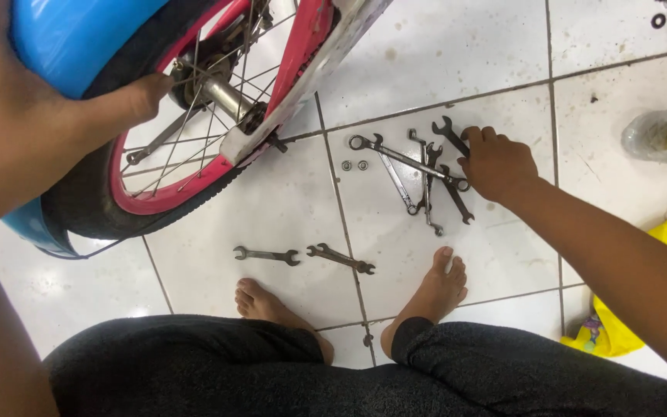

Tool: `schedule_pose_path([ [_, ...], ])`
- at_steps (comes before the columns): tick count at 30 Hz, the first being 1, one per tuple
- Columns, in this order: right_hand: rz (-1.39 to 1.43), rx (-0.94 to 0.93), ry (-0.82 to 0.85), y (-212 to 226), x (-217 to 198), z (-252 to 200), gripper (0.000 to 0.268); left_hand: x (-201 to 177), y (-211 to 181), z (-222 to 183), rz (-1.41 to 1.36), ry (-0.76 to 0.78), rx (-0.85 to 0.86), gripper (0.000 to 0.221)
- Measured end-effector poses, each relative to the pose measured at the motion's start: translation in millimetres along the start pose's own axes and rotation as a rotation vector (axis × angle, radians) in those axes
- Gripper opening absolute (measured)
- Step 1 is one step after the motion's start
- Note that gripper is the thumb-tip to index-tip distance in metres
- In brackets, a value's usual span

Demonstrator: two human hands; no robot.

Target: Removing the plastic chain guard from a pink bicycle using various wrenches.

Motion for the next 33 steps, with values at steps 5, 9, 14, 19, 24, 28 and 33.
schedule_pose_path([
  [5, 0.010, 0.011, -0.003, 2, 9, 6, 0.043, -1, -5, 3, -0.011, 0.040, -0.081, 0.095],
  [9, 0.094, 0.021, 0.107, 2, 0, 15, 0.030, -6, -21, 10, -0.080, 0.078, -0.121, 0.100],
  [14, 0.057, -0.007, 0.090, 1, 12, 26, 0.031, -7, -20, 11, -0.062, 0.076, -0.117, 0.098],
  [19, -0.038, -0.037, 0.061, 3, 7, 28, 0.041, -13, -19, 9, 0.077, -0.008, 0.027, 0.094],
  [24, -0.002, -0.040, 0.194, 12, -18, 25, 0.034, -26, -34, 16, 0.287, -0.022, 0.018, 0.087],
  [28, 0.174, 0.055, 0.335, 20, -64, 15, 0.034, -25, -39, 19, 0.305, -0.021, -0.009, 0.092],
  [33, 0.364, -0.175, -0.149, 57, -82, 1, 0.051, -24, -43, 18, 0.234, -0.093, 0.101, 0.085],
])
Point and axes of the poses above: each hand's wrist, its own z-axis towards the middle knuckle, its own x-axis out of the palm, y = z × x, the point moved 2 cm from there along z, towards the middle knuckle, and after that the axes turned 6 degrees about -z, right-handed, at the moved point
